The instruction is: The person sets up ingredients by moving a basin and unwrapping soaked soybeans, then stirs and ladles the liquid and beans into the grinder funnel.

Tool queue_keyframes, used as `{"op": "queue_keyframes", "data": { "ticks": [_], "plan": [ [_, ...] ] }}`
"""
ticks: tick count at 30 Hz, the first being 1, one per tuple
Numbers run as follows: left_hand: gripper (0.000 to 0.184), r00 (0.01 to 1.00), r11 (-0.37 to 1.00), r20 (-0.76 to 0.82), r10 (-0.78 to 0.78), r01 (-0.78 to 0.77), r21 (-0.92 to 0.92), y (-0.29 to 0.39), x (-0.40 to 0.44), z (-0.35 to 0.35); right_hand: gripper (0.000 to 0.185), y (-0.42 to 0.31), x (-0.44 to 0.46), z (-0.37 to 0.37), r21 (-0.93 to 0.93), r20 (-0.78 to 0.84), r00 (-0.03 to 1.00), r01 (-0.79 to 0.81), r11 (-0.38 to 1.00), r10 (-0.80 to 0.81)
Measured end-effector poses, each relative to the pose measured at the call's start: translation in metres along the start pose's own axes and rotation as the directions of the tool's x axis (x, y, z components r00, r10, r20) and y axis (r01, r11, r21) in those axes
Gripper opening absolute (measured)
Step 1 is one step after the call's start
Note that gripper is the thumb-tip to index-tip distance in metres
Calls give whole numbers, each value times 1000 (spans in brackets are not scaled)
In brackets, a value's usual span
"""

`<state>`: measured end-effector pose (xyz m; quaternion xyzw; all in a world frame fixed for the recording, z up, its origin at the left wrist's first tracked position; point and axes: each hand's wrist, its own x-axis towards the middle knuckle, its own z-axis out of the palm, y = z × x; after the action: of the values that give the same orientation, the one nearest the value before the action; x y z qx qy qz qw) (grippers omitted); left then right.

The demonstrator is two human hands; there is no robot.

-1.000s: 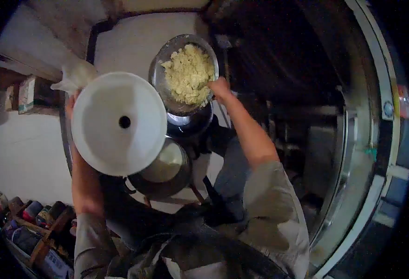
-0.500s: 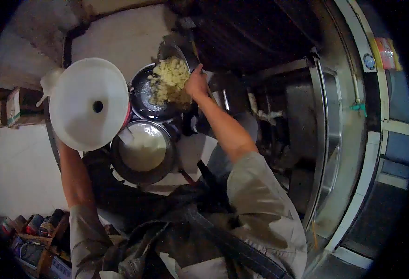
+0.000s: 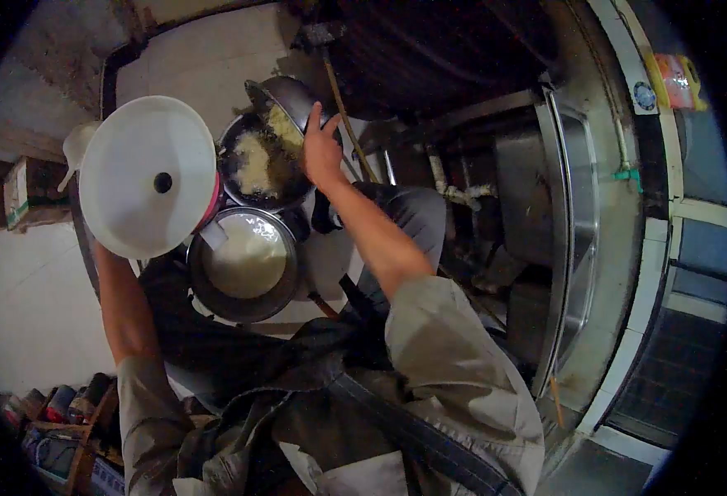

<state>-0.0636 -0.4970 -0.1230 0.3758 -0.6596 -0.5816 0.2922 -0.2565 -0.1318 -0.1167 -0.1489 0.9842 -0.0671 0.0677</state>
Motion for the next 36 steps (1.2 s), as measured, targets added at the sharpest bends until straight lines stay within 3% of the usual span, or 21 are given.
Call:
{"op": "queue_keyframes", "data": {
  "ticks": [4,7,9,12,21,25,29,33,35,36],
  "plan": [
    [46,1000,1000,-6,-4,4,2,-1,2,-1,91,-10,-19,-19,55,-14,999,32,998,-31],
    [46,1000,1000,3,1,-1,-3,-1,6,1,96,-12,-8,-16,40,-7,1000,-20,999,20],
    [46,1000,1000,1,-3,3,0,-2,7,-1,100,-13,-8,-14,78,70,988,-142,987,136],
    [46,1000,1000,1,2,-2,0,-2,12,0,103,-9,-12,-22,49,70,995,-76,996,72],
    [46,1000,1000,-2,7,-7,4,-6,16,1,94,-19,-50,-64,79,-20,999,-28,996,30],
    [46,1000,1000,-3,4,-4,25,-4,20,-1,93,-2,-33,-53,138,8,999,-44,989,43],
    [46,1000,1000,-5,-13,13,27,-6,26,-4,93,5,-2,-42,96,-62,992,-107,990,113],
    [47,1000,1000,1,-22,22,21,-8,40,-2,86,7,25,-53,201,-94,985,-124,972,145],
    [47,1000,999,7,-26,26,26,-8,48,-5,87,11,44,-45,401,-153,986,1,916,66],
    [47,999,999,14,-30,29,32,-6,49,-6,85,5,59,-47,465,-121,986,-42,884,110]
  ]
}}
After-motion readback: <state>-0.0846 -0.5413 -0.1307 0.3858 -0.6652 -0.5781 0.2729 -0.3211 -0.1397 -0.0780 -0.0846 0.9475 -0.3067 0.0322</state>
